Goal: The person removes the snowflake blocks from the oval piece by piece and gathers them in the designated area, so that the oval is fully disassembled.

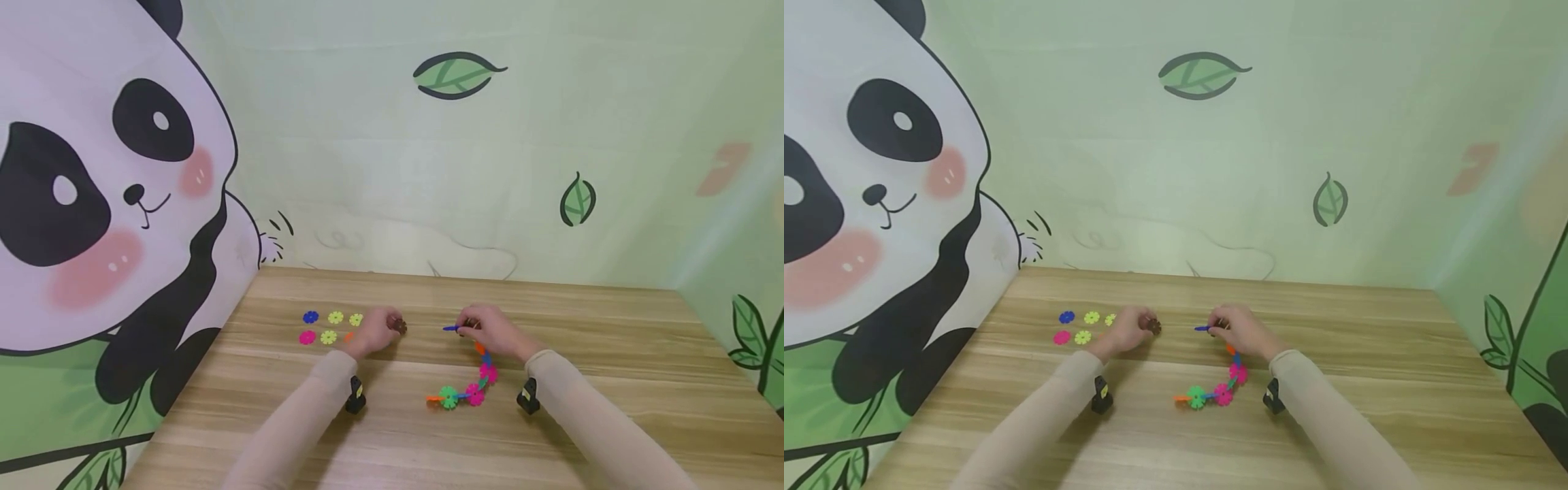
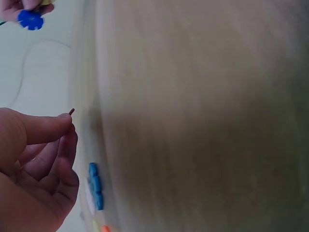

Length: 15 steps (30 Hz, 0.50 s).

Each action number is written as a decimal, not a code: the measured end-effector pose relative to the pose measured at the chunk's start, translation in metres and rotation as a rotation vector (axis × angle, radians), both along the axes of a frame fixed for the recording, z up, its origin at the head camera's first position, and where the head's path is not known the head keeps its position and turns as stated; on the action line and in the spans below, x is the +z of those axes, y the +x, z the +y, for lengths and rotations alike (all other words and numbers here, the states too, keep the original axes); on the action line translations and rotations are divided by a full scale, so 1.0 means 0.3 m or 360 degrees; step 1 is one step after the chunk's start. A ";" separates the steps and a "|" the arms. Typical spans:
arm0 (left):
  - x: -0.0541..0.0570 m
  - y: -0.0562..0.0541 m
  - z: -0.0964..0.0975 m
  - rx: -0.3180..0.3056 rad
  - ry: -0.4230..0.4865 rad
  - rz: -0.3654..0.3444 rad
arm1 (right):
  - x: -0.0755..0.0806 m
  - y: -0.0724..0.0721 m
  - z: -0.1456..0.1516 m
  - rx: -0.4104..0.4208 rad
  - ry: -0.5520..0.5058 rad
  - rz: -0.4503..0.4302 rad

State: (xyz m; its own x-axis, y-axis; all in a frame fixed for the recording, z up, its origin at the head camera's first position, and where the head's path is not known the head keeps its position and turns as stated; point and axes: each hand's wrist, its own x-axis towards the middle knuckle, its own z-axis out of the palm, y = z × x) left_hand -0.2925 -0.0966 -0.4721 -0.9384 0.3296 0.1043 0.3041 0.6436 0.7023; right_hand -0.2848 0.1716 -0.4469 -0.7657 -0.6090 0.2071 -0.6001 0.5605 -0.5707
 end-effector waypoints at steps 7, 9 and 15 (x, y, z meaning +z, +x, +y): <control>-0.013 -0.001 0.020 0.0033 -0.0137 0.0005 | -0.005 -0.004 0.000 -0.0006 -0.0001 -0.0014; -0.013 -0.002 0.024 0.0058 -0.0202 0.0007 | -0.006 -0.005 -0.001 -0.0007 0.0005 -0.0008; -0.012 -0.003 0.034 0.0123 -0.0320 -0.0013 | -0.007 -0.005 -0.002 0.0003 -0.0002 0.0039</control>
